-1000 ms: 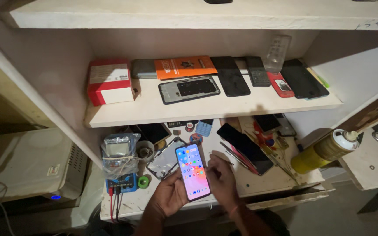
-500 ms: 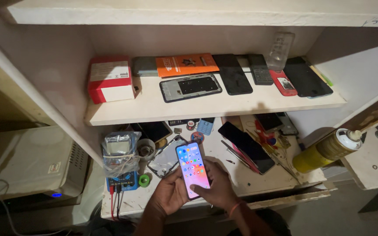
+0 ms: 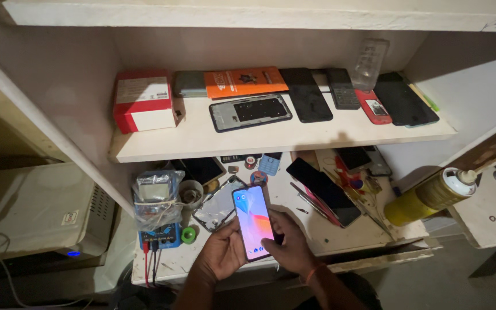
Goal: The person repairs a disassembled smartphone at a cluttered workbench, using a screwdriver to work on the phone's internal components and frame. They then fit the phone together, power it on, and tap the lit screen to check it.
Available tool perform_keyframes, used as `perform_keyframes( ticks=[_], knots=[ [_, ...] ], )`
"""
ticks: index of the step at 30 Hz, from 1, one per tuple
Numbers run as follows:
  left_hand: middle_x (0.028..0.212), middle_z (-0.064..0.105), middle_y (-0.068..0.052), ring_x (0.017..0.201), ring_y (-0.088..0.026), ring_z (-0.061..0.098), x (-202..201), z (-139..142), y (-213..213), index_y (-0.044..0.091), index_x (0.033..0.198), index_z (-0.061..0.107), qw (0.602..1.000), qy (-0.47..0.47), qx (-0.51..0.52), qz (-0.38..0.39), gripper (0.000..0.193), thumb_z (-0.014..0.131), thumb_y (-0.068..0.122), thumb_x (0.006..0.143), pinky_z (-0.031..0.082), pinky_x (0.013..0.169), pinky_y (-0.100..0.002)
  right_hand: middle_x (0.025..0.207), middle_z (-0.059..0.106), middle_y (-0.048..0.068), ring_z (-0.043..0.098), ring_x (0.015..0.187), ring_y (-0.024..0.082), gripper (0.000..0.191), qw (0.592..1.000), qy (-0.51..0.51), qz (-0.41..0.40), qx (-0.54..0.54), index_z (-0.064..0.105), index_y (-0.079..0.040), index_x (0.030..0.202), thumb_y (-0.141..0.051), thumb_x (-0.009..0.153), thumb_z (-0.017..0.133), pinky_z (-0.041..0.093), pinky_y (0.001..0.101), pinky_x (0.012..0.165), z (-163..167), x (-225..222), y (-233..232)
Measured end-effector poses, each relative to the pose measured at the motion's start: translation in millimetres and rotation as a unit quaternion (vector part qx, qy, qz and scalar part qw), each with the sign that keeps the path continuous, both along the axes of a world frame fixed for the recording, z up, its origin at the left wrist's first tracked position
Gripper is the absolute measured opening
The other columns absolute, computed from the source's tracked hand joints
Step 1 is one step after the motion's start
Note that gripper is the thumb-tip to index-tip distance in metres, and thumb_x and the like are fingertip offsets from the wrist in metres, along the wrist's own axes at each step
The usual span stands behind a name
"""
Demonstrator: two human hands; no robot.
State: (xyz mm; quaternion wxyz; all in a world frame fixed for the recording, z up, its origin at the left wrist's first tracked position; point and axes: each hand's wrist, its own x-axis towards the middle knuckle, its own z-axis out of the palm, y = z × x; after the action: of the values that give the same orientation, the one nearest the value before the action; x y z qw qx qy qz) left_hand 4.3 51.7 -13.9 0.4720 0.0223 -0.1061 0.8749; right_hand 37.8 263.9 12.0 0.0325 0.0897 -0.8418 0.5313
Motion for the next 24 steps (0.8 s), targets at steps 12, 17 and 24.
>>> perform_keyframes(
  ticks=[12,17,24],
  knots=[
    [0.129,0.069,-0.016,0.118,-0.024,0.067,1,8,3,-0.002,0.14,0.056,0.985,0.004,-0.158,0.063,0.039,0.057,0.025,0.112,0.053,0.102,-0.034,0.112,0.066,0.006,0.063,0.096,0.013,0.06,0.998,-0.048,-0.035,0.019,0.06,-0.008,0.136,-0.016,0.081,0.082,0.054,0.0287,0.086,1,-3,-6],
    [0.125,0.07,-0.015,0.116,-0.026,0.068,3,14,4,0.0,0.135,0.057,0.966,0.023,-0.248,0.074,0.044,0.058,0.028,0.101,0.054,0.103,-0.04,0.109,0.062,0.008,0.059,0.09,0.015,0.055,0.985,-0.094,-0.027,-0.142,0.065,-0.005,0.137,0.001,0.084,0.053,0.053,0.0286,0.078,-17,-9,3],
    [0.127,0.07,-0.013,0.117,-0.026,0.068,6,22,2,0.002,0.137,0.056,0.964,0.052,-0.245,0.087,0.043,0.057,0.028,0.102,0.053,0.105,-0.042,0.112,0.066,0.006,0.065,0.098,0.013,0.051,0.99,-0.067,0.004,-0.125,0.06,-0.003,0.133,0.002,0.083,0.061,0.054,0.027,0.087,-25,-10,1]
  ],
)
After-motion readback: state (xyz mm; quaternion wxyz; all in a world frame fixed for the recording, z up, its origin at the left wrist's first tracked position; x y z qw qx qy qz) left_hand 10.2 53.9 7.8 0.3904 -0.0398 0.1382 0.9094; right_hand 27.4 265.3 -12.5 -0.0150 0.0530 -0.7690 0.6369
